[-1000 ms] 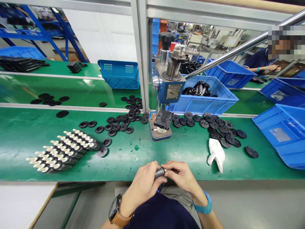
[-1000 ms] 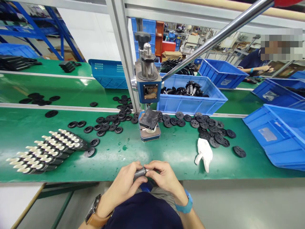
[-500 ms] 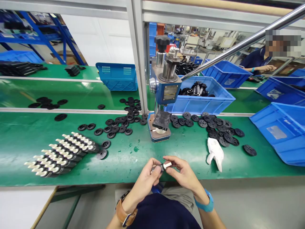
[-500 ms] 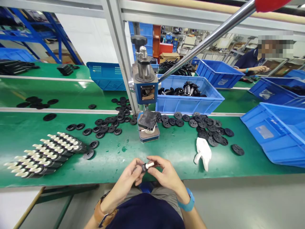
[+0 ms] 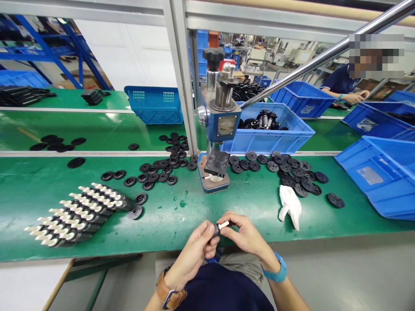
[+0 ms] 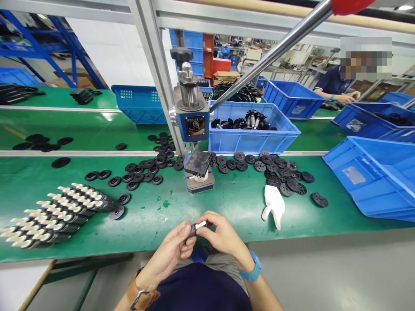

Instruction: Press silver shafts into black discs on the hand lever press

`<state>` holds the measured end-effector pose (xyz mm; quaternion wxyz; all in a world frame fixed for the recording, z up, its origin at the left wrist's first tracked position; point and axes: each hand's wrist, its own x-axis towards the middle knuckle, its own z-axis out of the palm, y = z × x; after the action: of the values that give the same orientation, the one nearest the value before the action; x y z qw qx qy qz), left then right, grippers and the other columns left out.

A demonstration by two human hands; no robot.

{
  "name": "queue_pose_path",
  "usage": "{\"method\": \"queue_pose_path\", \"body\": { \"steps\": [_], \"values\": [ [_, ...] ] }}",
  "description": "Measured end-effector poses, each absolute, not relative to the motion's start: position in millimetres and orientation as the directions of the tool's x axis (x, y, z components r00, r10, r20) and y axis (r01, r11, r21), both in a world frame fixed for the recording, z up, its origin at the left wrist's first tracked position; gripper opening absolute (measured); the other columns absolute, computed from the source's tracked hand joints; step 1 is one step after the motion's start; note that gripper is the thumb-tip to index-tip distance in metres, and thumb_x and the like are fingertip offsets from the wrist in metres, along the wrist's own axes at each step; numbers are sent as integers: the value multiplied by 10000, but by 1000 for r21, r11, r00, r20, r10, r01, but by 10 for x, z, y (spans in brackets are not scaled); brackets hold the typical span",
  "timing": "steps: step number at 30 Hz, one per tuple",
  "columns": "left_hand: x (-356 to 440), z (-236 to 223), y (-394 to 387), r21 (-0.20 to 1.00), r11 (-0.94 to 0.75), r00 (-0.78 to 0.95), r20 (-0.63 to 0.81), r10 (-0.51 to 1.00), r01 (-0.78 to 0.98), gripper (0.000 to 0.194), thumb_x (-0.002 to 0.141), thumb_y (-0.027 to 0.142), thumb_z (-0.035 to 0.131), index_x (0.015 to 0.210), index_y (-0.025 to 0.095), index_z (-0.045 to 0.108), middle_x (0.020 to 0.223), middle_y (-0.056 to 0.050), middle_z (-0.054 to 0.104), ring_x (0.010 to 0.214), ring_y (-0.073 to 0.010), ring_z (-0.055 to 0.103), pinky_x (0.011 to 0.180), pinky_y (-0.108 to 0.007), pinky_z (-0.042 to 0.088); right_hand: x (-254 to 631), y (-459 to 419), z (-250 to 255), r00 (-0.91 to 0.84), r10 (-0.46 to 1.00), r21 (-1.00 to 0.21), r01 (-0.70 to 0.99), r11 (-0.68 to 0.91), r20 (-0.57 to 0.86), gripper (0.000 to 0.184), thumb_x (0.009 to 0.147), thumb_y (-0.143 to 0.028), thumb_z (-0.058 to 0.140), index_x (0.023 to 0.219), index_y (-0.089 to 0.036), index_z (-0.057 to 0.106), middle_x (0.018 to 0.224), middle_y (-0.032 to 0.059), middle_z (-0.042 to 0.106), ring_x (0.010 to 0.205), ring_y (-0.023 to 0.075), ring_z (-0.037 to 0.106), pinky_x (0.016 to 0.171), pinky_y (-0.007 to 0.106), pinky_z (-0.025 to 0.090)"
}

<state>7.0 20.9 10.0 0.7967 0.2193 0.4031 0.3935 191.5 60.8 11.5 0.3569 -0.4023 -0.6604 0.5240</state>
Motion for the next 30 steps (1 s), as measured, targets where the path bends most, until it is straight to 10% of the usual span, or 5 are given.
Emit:
{"method": "queue_pose_path", "body": {
  "steps": [18,25,30],
  "values": [
    [172,57,290,429,679,482,-485,730,-596,494,823,578,796,928,145,583,619,91,374,480,-33,267,441,-172,182,1983,608,6,-327,945,-998,-53,-18,0,408,837,-434,829,1180,-232,741,1033,51,729,930,189,701,889,329,571],
    [161,24,266,461,666,456,-492,742,-587,502,800,573,821,857,177,518,612,84,425,483,-39,324,449,-184,199,2040,690,-31,-276,961,-996,87,38,13,367,850,-437,790,1141,-216,759,1003,60,765,906,201,729,840,324,587],
    [64,99,239,609,565,344,-450,824,-556,458,824,511,826,935,202,506,713,35,572,597,-79,495,524,-203,314,2585,1507,-1,143,981,-919,390,65,130,455,932,-494,628,1228,-156,697,1088,140,764,985,259,712,895,412,568]
  ]
}}
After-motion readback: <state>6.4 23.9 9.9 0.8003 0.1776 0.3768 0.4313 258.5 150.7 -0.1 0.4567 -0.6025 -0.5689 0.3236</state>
